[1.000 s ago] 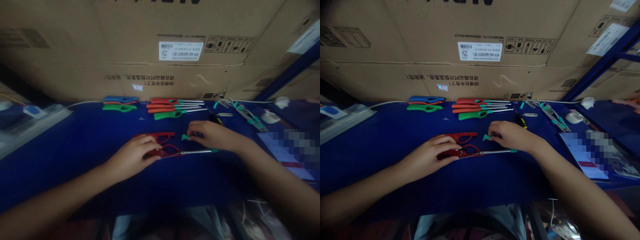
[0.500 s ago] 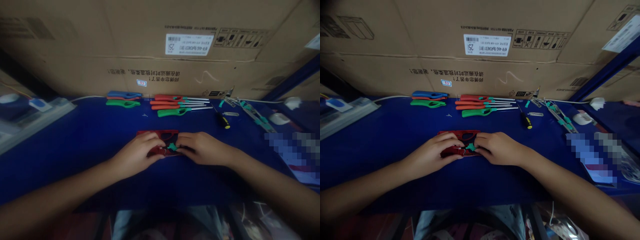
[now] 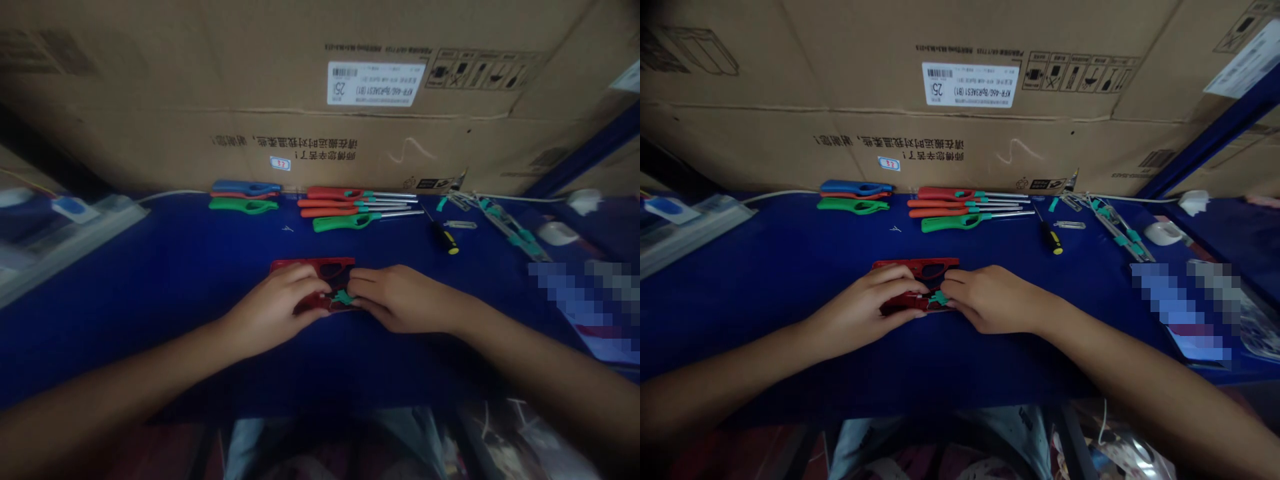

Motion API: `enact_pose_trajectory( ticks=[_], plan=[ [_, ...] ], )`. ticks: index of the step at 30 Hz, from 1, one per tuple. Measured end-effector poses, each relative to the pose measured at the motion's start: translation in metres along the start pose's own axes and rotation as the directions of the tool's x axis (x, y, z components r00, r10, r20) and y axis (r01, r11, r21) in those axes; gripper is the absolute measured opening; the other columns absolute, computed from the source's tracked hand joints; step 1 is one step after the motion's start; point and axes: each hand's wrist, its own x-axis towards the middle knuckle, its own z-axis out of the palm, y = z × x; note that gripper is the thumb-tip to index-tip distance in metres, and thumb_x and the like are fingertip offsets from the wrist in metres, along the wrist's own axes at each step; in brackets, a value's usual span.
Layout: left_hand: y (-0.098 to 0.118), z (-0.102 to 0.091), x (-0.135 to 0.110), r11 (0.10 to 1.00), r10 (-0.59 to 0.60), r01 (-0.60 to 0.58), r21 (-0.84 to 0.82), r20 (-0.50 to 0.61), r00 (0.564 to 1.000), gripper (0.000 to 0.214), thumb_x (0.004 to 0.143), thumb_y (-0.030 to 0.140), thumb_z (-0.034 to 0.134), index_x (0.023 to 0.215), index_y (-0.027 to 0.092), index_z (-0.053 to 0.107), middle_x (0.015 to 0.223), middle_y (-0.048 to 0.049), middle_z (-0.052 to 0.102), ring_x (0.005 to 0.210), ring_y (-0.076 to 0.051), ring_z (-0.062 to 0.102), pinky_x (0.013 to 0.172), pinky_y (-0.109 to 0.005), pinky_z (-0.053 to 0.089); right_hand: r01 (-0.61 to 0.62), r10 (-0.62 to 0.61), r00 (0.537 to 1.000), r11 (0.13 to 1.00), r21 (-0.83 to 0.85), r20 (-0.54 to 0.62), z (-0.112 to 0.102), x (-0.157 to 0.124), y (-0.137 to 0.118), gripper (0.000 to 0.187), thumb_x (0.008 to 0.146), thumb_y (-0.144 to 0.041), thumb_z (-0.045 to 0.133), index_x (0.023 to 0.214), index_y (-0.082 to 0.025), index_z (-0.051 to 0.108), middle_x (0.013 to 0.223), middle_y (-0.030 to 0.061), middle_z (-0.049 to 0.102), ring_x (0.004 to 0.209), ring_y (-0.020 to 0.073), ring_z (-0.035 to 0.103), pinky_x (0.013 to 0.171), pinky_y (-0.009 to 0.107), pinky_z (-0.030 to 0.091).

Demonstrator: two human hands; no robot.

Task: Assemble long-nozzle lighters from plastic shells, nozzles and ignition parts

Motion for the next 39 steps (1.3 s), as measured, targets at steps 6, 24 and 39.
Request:
enact_pose_trajectory(
  ticks=[6, 24, 39],
  plan=[
    [-0.001, 0.0, 0.001, 0.999, -0.004, 0.005, -0.046, 0.017, 1.0, 0.021, 0.091, 0.024, 0.069, 0.111, 0.02, 0.069, 0.1, -0.0041, 0.064, 0.093, -0.019, 0.062, 0.084, -0.032, 0.051, 0.132, -0.144, 0.983, 0.985, -0.108, -0.114, 0.008, 0.002, 0.003, 0.017, 0.101, -0.018, 0.042, 0.098, -0.016, 0.059, 0.091, 0.0038, 0.063, 0.069, 0.0136, 0.053, 0.061, 0.028, 0.035],
    [-0.001, 0.002, 0.001, 0.992, -0.025, 0.024, -0.126, -0.004, 1.0, 0.022, 0.088, 0.02, 0.071, 0.11, 0.02, 0.068, 0.097, -0.0027, 0.061, 0.088, -0.017, 0.063, 0.08, -0.03, 0.053, 0.193, -0.223, 0.967, 0.957, -0.215, -0.126, 0.01, 0.002, 0.001, 0.022, 0.097, -0.012, 0.042, 0.095, -0.017, 0.063, 0.085, 0.0018, 0.063, 0.062, 0.0126, 0.046, 0.056, 0.029, 0.028],
    [0.001, 0.0, 0.001, 0.993, -0.04, 0.041, -0.107, 0.012, 0.999, 0.018, 0.088, 0.02, 0.069, 0.106, 0.021, 0.069, 0.096, -0.0028, 0.061, 0.088, -0.018, 0.062, 0.08, -0.03, 0.052, 0.169, -0.191, 0.978, 0.961, -0.22, -0.083, 0.011, 0.002, -0.003, 0.018, 0.092, -0.01, 0.047, 0.096, -0.016, 0.063, 0.087, 0.0024, 0.064, 0.06, 0.0128, 0.047, 0.056, 0.031, 0.027]
  ],
)
